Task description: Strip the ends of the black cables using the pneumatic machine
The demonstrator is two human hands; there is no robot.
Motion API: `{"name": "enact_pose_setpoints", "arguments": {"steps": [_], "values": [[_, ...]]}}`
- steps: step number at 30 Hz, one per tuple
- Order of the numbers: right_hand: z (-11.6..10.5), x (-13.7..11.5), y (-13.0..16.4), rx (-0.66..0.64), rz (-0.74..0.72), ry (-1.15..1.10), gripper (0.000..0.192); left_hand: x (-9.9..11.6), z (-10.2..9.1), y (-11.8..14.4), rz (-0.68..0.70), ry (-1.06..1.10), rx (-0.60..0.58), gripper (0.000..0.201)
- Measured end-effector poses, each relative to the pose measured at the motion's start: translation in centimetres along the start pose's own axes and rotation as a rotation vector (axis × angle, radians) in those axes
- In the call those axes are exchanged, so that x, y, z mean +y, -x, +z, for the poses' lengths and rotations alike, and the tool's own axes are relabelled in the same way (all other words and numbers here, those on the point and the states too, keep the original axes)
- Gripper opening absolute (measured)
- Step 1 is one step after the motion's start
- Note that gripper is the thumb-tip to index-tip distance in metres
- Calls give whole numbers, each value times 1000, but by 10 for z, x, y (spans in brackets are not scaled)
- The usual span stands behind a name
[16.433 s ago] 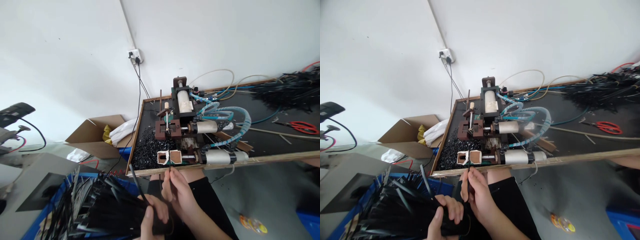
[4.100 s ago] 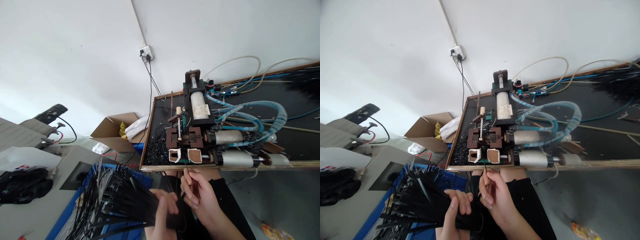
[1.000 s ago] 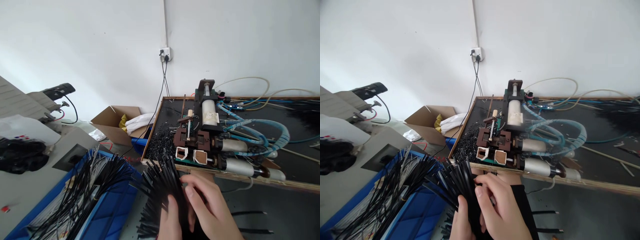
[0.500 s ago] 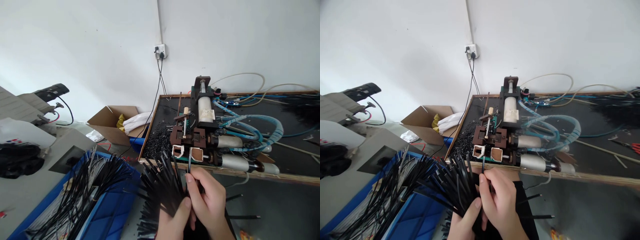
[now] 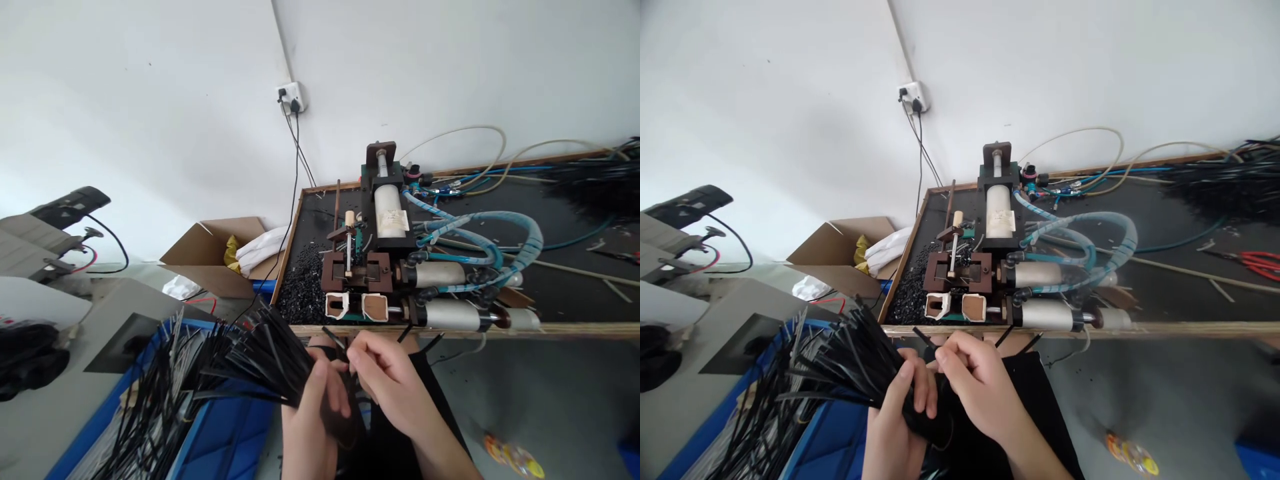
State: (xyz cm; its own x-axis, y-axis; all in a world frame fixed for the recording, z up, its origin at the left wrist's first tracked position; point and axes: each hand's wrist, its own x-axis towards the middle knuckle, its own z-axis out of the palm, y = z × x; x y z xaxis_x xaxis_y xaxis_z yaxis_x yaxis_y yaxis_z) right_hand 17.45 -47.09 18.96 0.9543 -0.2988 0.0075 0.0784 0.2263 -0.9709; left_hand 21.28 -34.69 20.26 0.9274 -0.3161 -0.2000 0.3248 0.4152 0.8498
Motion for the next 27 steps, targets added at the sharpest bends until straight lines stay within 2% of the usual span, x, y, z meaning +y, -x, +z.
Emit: {"name": "enact_pose_setpoints", "arguments": {"steps": [2, 4, 7, 10, 12, 14, 16, 18, 20, 21, 24, 27], "values": [[-5, -1, -3, 4, 20, 111, 47, -4, 2, 1, 1, -23, -45, 23], [-8, -2, -4, -62, 26, 123, 47, -6, 3, 1, -16, -36, -43, 25], [-11, -6, -3, -228, 2, 25, 42, -5, 5, -1, -79, -33, 84, 31], [-13, -9, -2, -304, -43, -2, 37, 0, 7, -2, -126, -34, 159, 42], [-15, -9, -2, -310, -102, 41, 38, 5, 7, -3, -140, -40, 123, 37], [-18, -9, -4, -243, -224, 148, 40, 9, 6, -4, -146, -36, 68, 29], [-21, -8, -6, -167, -341, 255, 40, 13, 5, -5, -145, -21, 22, 35], [-23, -5, -8, -190, -369, 271, 40, 18, 4, -8, -153, -2, -12, 48], [-23, 2, -10, -262, -313, 161, 38, 23, 3, -10, -161, 13, -25, 53], [-22, 8, -11, -268, -273, 59, 35, 26, 2, -11, -156, 20, -19, 47], [-11, 31, -15, -174, -159, -270, 30, 36, -1, -12, -101, 41, 15, 17], [5, 50, -20, -97, -103, -458, 36, 46, -4, -10, -50, 51, -2, 20]]}}
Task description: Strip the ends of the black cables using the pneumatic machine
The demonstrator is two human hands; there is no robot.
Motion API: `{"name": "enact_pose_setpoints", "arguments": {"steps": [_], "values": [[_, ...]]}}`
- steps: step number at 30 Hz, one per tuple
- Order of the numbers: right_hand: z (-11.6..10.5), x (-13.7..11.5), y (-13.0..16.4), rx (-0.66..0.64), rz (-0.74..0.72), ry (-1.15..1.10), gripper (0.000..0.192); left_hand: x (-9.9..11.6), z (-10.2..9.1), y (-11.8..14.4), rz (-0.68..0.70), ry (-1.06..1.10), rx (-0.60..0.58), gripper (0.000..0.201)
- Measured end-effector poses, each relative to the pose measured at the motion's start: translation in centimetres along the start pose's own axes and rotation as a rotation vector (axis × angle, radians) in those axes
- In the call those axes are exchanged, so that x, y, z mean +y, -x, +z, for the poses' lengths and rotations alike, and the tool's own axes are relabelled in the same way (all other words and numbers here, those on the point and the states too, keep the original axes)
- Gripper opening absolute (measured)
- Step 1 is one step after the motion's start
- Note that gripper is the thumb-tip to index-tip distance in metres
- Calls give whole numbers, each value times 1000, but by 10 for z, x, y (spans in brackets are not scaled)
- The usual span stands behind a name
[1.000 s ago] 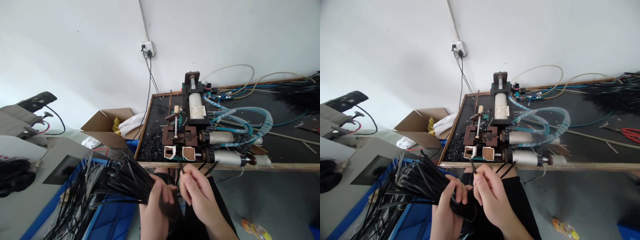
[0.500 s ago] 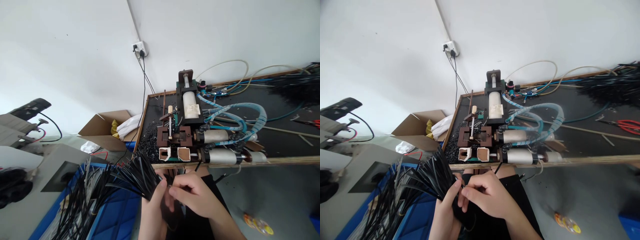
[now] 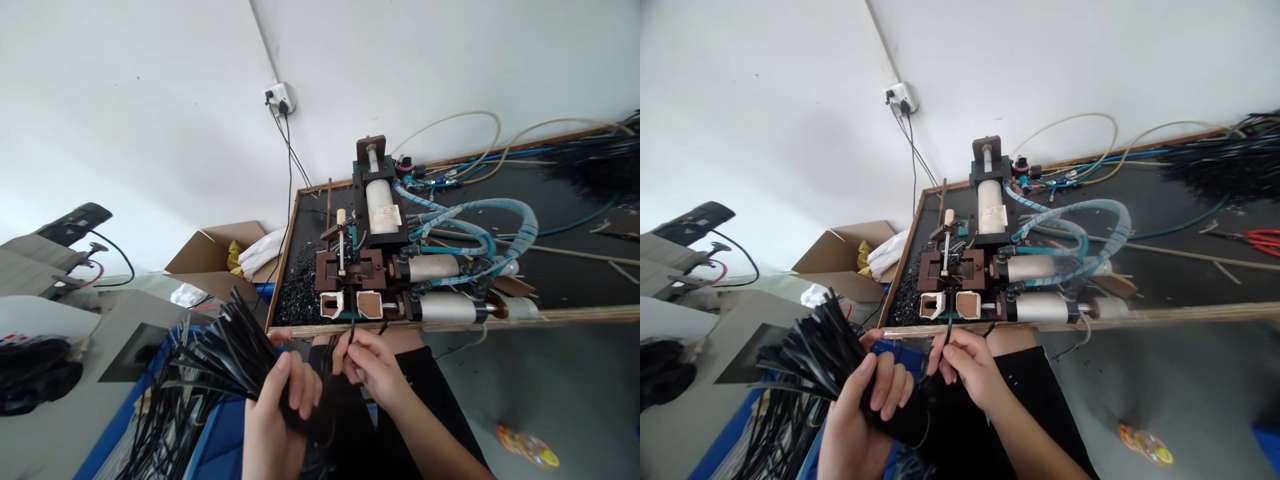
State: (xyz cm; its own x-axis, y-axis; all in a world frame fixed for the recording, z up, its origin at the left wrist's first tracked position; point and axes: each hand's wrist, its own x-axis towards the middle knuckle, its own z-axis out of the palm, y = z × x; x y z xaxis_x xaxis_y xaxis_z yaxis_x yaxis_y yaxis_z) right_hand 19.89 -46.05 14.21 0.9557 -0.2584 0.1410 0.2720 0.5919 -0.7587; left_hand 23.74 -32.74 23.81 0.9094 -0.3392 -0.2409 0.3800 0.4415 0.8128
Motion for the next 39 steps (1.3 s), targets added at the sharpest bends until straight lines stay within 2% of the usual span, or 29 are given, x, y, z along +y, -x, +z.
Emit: {"name": "enact_pose_setpoints", "arguments": {"steps": [4, 9, 15, 20, 25, 39], "values": [[12, 13, -3, 68, 56, -187, 38, 5, -4, 7, 24, 2, -63, 12], [19, 14, -7, 78, 115, -340, 42, -3, -5, 14, 39, -27, -142, 12], [18, 13, -10, 30, 163, -431, 39, -10, 6, 24, -1, -17, -124, 14], [14, 10, -12, 0, 176, -476, 38, -17, 6, 28, 5, -18, -199, 17], [10, 8, -14, -13, 178, -480, 32, -22, 5, 24, 19, -30, -286, 10], [4, 12, -18, -7, 188, -448, 24, -30, -2, 19, 65, -26, -375, 2]]}}
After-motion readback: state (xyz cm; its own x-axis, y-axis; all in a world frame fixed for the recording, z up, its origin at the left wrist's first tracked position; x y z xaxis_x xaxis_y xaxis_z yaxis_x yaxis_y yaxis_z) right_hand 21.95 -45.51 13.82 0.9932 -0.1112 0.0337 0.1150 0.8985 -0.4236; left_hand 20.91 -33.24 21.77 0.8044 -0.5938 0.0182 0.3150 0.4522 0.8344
